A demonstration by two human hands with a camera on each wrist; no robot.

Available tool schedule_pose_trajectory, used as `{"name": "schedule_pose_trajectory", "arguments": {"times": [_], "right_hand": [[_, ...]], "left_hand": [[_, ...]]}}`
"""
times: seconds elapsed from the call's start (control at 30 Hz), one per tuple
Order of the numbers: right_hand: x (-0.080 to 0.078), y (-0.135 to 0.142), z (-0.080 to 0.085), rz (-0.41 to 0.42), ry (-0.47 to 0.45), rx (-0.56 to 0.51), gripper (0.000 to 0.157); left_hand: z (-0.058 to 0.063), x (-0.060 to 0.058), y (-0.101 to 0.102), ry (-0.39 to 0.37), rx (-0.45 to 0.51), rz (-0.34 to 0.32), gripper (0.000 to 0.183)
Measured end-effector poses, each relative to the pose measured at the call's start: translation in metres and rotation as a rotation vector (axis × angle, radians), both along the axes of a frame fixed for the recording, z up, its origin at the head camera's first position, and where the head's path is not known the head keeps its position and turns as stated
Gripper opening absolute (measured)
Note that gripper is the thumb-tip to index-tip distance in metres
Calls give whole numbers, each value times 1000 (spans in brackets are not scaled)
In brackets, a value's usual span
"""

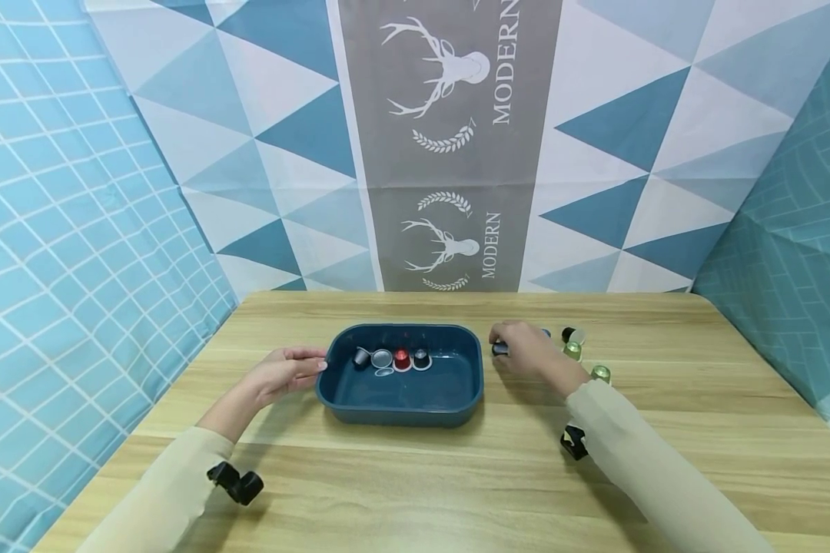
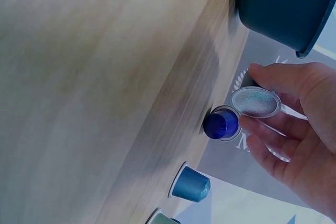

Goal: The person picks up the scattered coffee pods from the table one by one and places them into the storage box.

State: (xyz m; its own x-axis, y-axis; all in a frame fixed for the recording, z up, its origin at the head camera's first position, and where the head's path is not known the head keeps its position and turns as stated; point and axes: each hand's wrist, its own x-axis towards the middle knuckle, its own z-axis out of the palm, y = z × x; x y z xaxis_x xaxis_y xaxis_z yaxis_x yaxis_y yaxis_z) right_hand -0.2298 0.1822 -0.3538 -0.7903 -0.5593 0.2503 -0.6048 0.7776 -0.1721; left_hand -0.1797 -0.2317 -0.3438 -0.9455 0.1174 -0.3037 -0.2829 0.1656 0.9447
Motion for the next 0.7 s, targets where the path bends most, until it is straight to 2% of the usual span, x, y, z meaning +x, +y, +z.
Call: {"name": "schedule_pose_trajectory", "arguments": {"times": [0.7], "right_hand": [[4,3,7,46,63,-20,20]], "left_hand": [[0,2,0,3,11,9,46]]}}
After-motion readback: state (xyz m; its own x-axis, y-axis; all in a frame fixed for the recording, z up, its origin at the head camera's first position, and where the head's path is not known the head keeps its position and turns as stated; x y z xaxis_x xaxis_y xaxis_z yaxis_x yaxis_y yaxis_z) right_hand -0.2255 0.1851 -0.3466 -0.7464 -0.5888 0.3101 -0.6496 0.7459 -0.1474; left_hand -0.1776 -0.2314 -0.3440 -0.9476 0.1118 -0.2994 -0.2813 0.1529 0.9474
